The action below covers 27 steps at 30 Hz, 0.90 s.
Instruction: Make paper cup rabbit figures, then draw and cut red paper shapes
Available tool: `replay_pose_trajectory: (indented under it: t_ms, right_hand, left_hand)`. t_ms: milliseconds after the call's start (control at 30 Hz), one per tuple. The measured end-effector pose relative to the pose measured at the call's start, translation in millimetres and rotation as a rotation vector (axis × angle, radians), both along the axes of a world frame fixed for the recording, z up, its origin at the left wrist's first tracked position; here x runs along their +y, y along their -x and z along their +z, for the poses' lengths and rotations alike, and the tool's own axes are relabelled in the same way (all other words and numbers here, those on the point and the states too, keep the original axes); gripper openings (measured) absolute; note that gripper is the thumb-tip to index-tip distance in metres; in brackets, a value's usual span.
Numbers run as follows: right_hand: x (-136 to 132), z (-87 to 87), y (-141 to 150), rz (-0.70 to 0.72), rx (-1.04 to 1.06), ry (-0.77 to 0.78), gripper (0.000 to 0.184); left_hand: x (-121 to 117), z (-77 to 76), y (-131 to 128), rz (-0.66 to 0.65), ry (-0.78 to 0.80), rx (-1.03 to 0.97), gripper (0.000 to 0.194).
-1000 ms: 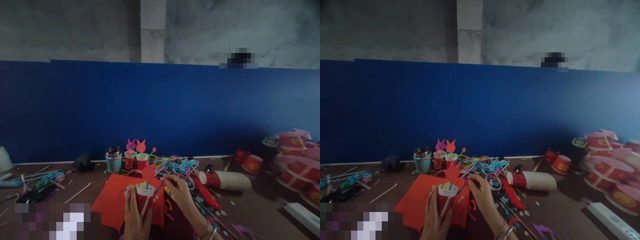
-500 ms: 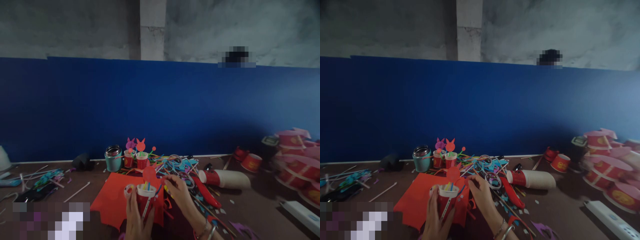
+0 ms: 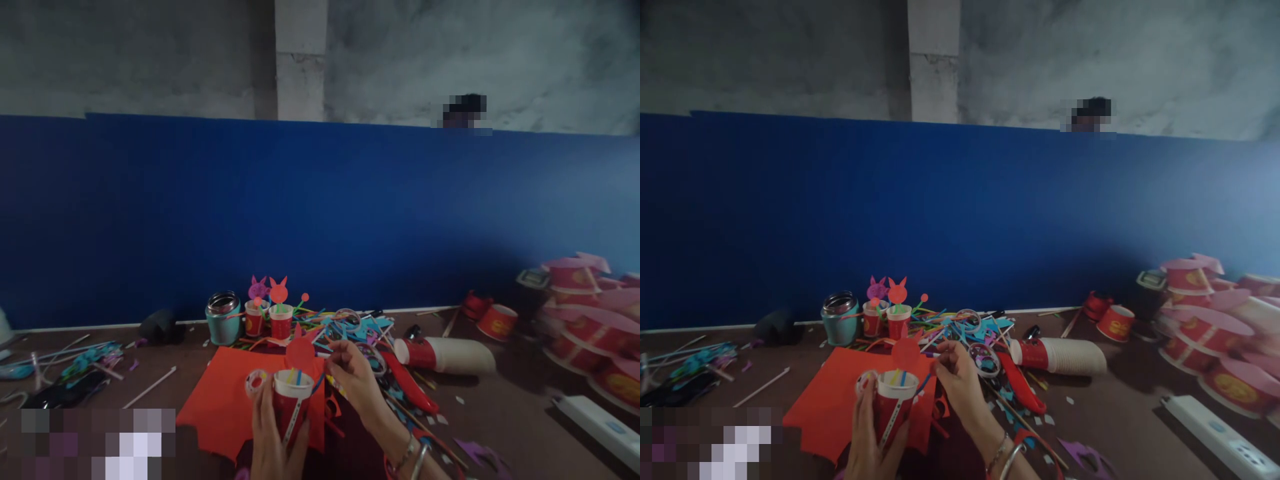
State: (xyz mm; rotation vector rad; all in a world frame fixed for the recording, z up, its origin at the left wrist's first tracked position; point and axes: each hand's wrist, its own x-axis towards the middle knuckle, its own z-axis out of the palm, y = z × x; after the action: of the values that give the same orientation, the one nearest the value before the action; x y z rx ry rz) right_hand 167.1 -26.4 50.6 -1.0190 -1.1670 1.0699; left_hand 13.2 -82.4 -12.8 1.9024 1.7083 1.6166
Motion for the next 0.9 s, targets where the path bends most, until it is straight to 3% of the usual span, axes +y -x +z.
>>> replay_pose_trajectory:
  t_ms: [167,433,633,900]
  right_hand:
    - [-4,5.6,2,0.004,0.021,-0.072,0.022]
    - [-7,13.2,2,0.134,0.233,0.139,0.056]
    - [-5,8.1,2,0.103,0.082,0.245,0.033]
    - [-9,11.7,4,0.043,-0.057,0.112,0.028]
  left_hand:
    - [0,0.6,-1,-0.021,0.008,0.001,0.070]
    - [0,6.8,1,0.017,0.036,-0.146,0.075]
    - [1,2.3,-1,-0.013,0.006,-0.170,0.077]
    - [2,-6.3,-3,-0.078,0.072,-0.307,0.085]
